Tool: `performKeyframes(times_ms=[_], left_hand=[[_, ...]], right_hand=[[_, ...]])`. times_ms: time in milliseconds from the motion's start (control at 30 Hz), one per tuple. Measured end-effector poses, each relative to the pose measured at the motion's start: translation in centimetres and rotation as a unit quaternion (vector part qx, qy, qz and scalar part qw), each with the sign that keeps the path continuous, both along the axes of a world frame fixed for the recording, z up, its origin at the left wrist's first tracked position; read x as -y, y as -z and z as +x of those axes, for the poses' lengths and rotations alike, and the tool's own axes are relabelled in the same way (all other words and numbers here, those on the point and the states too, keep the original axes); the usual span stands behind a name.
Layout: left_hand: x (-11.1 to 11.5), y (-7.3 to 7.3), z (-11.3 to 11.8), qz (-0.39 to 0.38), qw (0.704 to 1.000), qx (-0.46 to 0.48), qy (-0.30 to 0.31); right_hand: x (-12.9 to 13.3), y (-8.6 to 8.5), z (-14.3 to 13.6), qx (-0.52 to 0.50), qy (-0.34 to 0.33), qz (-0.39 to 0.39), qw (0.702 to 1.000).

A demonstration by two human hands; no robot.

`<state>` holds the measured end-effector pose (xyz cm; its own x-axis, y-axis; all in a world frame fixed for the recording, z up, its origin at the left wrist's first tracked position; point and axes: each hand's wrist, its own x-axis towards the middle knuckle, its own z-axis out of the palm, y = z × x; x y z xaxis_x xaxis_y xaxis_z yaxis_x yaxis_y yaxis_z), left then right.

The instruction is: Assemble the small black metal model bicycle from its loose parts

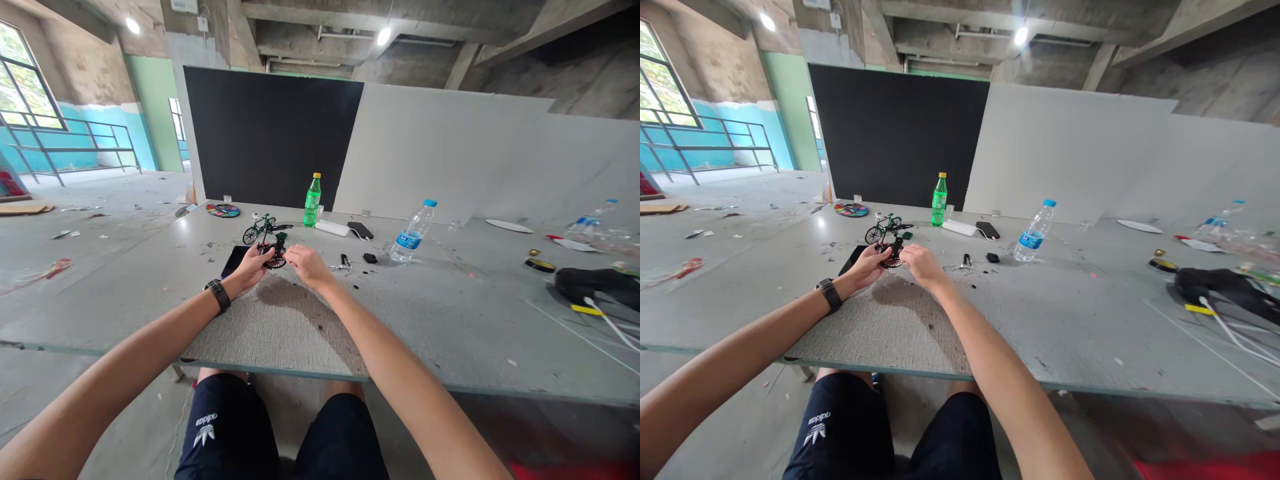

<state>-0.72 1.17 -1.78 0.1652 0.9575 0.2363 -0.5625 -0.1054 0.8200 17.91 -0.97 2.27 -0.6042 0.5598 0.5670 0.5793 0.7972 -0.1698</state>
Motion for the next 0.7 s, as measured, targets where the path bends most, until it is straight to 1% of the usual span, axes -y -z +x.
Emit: performKeyframes(times_ms=[100,167,233,333,467,567,633,700], left_hand=[[-0.2,0.1,-0.1,0.011,1.000,0.002,-0.009],[-0.2,0.0,0.0,0.020,1.000,0.005,-0.015],[0.0,-0.3,0.1,0.027,0.999,0.008,-0.017],[0.4,-0.7,0.3,0.029,0.999,0.011,-0.014],[0.6,-1.0,0.4,0.029,0.999,0.002,-0.027],[0.6,-1.1,0.4,0.028,0.999,-0.012,-0.030],[0.5,-1.1,0.3,0.025,0.999,-0.029,-0.032],[0.5,-1.1,0.2,0.019,0.997,-0.057,-0.041]], right_hand=[[-0.4,0.5,-0.1,-0.102,0.012,-0.060,0.993],[-0.6,0.9,-0.2,-0.190,0.034,-0.096,0.977],[-0.8,1.4,-0.4,-0.253,0.051,-0.135,0.957],[-1.1,2.0,-0.7,-0.286,0.052,-0.202,0.935],[-1.5,2.8,-1.2,-0.313,0.056,-0.253,0.914],[-1.6,3.1,-1.5,-0.366,0.024,-0.303,0.880],[-1.6,3.1,-1.7,-0.406,-0.004,-0.341,0.848],[-1.4,3.1,-1.8,-0.442,-0.018,-0.374,0.815]])
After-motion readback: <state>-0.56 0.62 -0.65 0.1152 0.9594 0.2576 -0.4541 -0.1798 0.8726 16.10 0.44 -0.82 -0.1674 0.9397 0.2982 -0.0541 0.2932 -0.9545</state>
